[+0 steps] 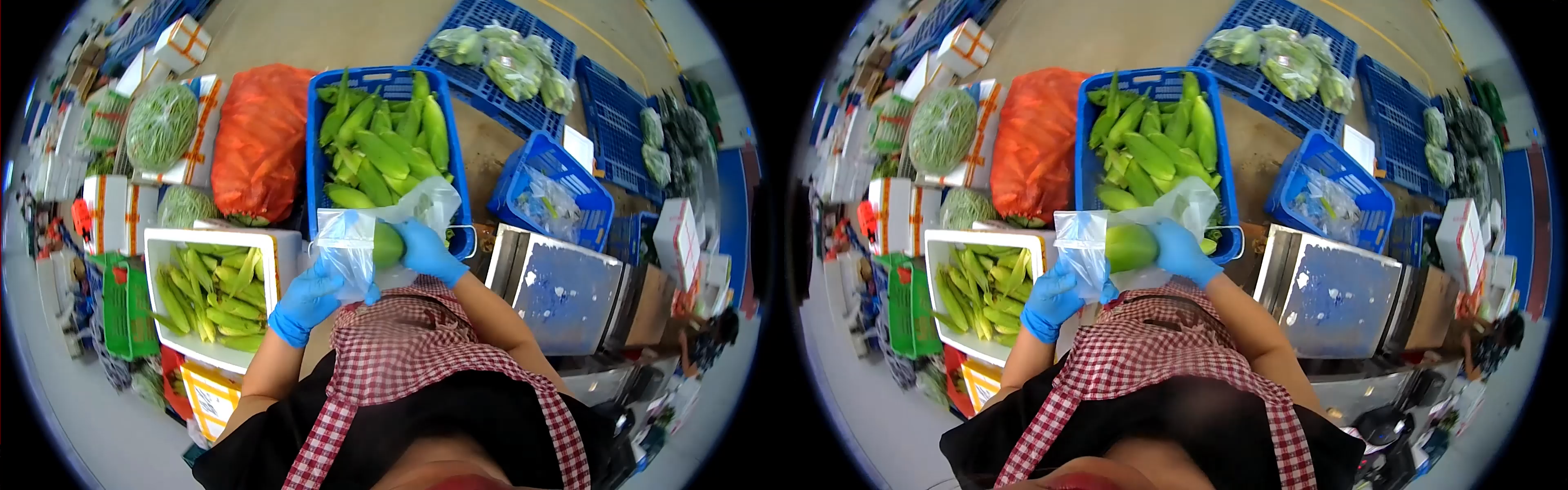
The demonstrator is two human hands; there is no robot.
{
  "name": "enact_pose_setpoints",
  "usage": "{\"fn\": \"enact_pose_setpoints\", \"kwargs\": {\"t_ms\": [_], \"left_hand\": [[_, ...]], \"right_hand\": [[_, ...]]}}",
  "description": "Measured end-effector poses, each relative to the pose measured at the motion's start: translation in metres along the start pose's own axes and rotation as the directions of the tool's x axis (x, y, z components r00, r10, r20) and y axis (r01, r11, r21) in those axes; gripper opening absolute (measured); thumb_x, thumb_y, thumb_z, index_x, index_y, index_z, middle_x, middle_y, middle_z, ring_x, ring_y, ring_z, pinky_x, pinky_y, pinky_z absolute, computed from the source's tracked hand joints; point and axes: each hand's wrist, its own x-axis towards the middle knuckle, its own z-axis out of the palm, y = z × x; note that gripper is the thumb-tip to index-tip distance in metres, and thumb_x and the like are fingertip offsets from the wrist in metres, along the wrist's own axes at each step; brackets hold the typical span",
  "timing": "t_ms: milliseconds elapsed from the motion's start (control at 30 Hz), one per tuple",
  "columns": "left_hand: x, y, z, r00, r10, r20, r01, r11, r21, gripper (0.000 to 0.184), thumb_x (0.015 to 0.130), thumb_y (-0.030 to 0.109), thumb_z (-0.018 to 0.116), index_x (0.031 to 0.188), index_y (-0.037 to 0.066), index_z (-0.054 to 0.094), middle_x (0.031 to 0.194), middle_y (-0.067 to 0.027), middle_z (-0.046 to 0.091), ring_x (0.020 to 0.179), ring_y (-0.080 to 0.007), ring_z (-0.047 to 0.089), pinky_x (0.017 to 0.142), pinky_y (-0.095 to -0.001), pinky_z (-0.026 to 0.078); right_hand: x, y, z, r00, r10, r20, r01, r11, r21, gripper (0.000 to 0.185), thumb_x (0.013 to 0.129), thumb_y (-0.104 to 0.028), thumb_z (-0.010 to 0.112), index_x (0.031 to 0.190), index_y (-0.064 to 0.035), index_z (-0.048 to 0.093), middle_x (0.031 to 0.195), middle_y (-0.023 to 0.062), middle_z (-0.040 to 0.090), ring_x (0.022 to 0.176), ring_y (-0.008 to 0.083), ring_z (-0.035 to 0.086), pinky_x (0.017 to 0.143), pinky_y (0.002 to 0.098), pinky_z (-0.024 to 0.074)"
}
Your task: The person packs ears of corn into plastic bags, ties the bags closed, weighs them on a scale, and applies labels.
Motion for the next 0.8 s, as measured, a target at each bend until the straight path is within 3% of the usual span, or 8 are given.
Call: {"fn": "enact_pose_setpoints", "kwargs": {"t_ms": [133,233,300,400,567,633,733,800], "left_hand": [[0.034,-0.003,0.063,0.987,-0.055,0.152,0.020,0.976,0.218,0.066,0.071,0.019,0.064,0.125,-0.001,0.032,0.102,-0.0133,0.050,0.087,-0.0280,0.053,0.073,-0.0390,0.042],[0.061,-0.029,0.093,0.985,-0.136,0.103,0.121,0.982,0.142,0.071,0.065,0.016,0.065,0.126,0.003,0.032,0.097,-0.0101,0.050,0.077,-0.0244,0.050,0.070,-0.0360,0.040],[0.070,-0.052,0.118,0.950,-0.238,0.202,0.166,0.933,0.320,0.077,0.063,0.016,0.064,0.130,0.004,0.028,0.097,-0.0094,0.050,0.076,-0.0243,0.049,0.070,-0.0352,0.040],[0.092,-0.070,0.169,0.932,-0.209,0.297,0.132,0.957,0.257,0.084,0.062,0.020,0.062,0.134,0.005,0.023,0.096,-0.0099,0.048,0.079,-0.0230,0.050,0.078,-0.0353,0.040],[0.174,-0.141,0.217,0.873,-0.322,0.367,0.127,0.876,0.465,0.065,0.074,0.017,0.056,0.131,-0.002,0.030,0.125,-0.0084,0.042,0.095,-0.0198,0.047,0.089,-0.0349,0.035],[0.205,-0.191,0.230,0.807,-0.431,0.403,0.112,0.782,0.613,0.045,0.079,0.011,0.053,0.121,-0.001,0.045,0.117,-0.0073,0.049,0.095,-0.0200,0.050,0.089,-0.0329,0.036],[0.244,-0.262,0.227,0.793,-0.509,0.336,0.205,0.742,0.639,0.040,0.080,0.009,0.053,0.117,-0.005,0.049,0.112,-0.0082,0.054,0.094,-0.0151,0.052,0.083,-0.0281,0.040],[0.262,-0.303,0.223,0.794,-0.529,0.299,0.216,0.706,0.675,0.038,0.080,0.009,0.054,0.116,-0.004,0.051,0.108,-0.0075,0.057,0.088,-0.0134,0.054,0.079,-0.0262,0.042]], "right_hand": [[-0.066,0.044,-0.040,0.989,-0.003,-0.147,-0.058,0.911,-0.409,0.037,0.067,-0.020,0.060,0.102,-0.0083,0.060,0.093,0.0169,0.060,0.086,0.0322,0.056,0.077,0.0398,0.0445],[-0.168,0.082,-0.108,0.909,0.070,-0.410,-0.224,0.913,-0.341,0.028,0.073,-0.035,0.056,0.072,-0.0098,0.066,0.072,0.0109,0.062,0.066,0.0297,0.059,0.066,0.0399,0.0457],[-0.240,0.035,-0.153,0.914,0.390,-0.107,-0.392,0.790,-0.472,0.030,0.077,-0.033,0.053,0.066,-0.0081,0.064,0.068,0.0122,0.060,0.064,0.0316,0.057,0.064,0.0403,0.0452],[-0.327,-0.013,-0.183,0.896,0.361,-0.257,-0.442,0.697,-0.564,0.029,0.079,-0.028,0.052,0.064,-0.0069,0.063,0.067,0.0140,0.059,0.063,0.0330,0.055,0.063,0.0404,0.0455],[-0.413,-0.042,-0.177,0.652,0.412,-0.636,-0.720,0.601,-0.348,0.028,0.077,-0.025,0.054,0.058,-0.0046,0.060,0.060,0.0150,0.055,0.060,0.0340,0.052,0.060,0.0406,0.0438],[-0.466,-0.035,-0.158,0.597,0.439,-0.671,-0.782,0.502,-0.368,0.027,0.076,-0.024,0.055,0.058,-0.0056,0.060,0.061,0.0141,0.057,0.061,0.0333,0.053,0.061,0.0406,0.0440],[-0.491,-0.003,-0.120,0.504,0.583,-0.637,-0.863,0.380,-0.335,0.023,0.076,-0.025,0.053,0.064,-0.0087,0.065,0.064,0.0129,0.060,0.069,0.0300,0.058,0.082,0.0401,0.0412],[-0.505,0.005,-0.108,0.375,0.542,-0.752,-0.917,0.335,-0.217,0.019,0.074,-0.018,0.051,0.068,-0.0075,0.066,0.071,0.0125,0.062,0.071,0.0289,0.059,0.083,0.0383,0.0409]]}}
